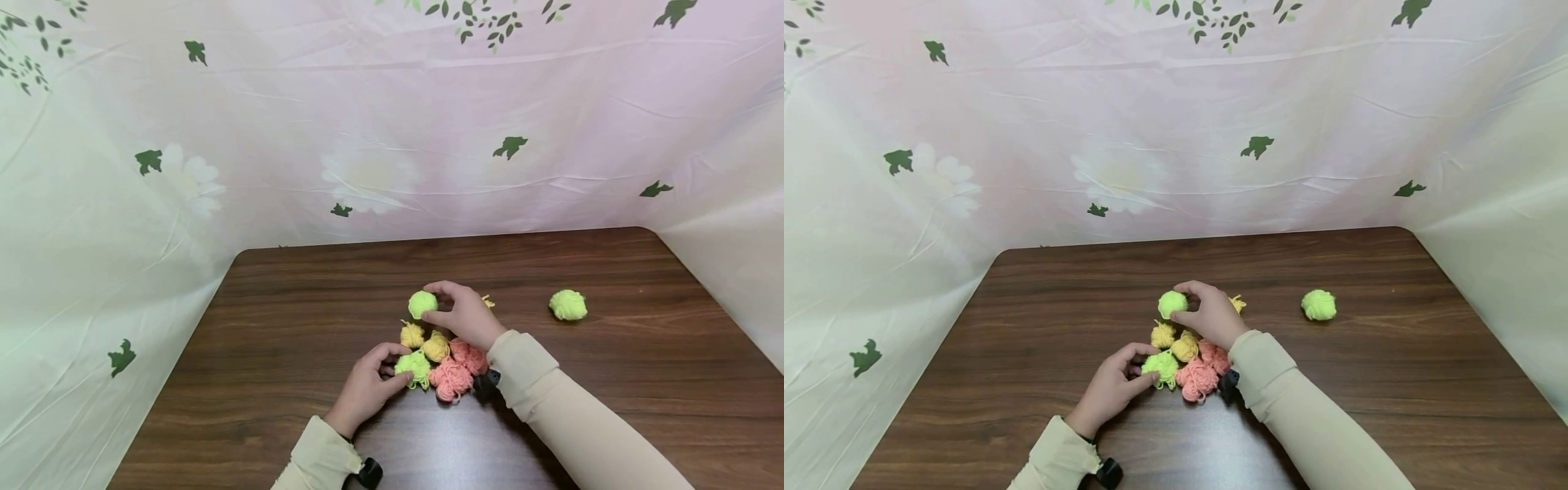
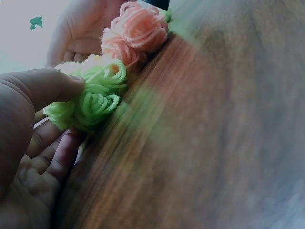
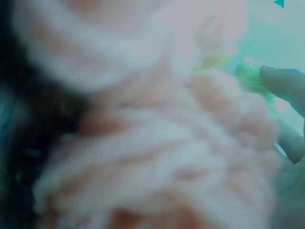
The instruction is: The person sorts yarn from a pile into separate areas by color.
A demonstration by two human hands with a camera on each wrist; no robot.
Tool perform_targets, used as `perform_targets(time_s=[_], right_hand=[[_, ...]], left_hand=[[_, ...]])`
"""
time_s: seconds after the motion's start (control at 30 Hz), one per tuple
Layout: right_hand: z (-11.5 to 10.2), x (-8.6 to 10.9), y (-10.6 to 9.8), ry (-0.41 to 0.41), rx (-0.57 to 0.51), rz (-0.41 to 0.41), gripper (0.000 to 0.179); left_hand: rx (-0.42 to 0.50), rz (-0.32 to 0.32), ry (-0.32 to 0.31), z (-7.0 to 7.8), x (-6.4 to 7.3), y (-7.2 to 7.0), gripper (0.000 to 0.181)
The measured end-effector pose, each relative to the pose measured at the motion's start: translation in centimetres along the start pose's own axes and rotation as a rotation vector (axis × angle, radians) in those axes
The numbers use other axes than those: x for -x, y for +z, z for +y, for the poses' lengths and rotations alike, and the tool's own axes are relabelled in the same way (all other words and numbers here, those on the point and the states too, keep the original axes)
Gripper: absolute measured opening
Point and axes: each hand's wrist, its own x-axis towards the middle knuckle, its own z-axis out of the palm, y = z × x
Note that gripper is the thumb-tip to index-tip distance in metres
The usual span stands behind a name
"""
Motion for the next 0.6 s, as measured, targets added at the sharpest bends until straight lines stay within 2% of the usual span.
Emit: perform_targets(time_s=[0.3,0.6], right_hand=[[-0.7,1.2,-0.6,-0.041,-0.04,0.048,0.049],[-1.3,3.2,-1.1,-0.081,-0.08,0.105,0.048]], left_hand=[[-0.001,0.004,0.0,0.0,0.0,-0.1,0.032],[-0.008,0.004,0.001,0.1,0.0,0.0,0.032]])
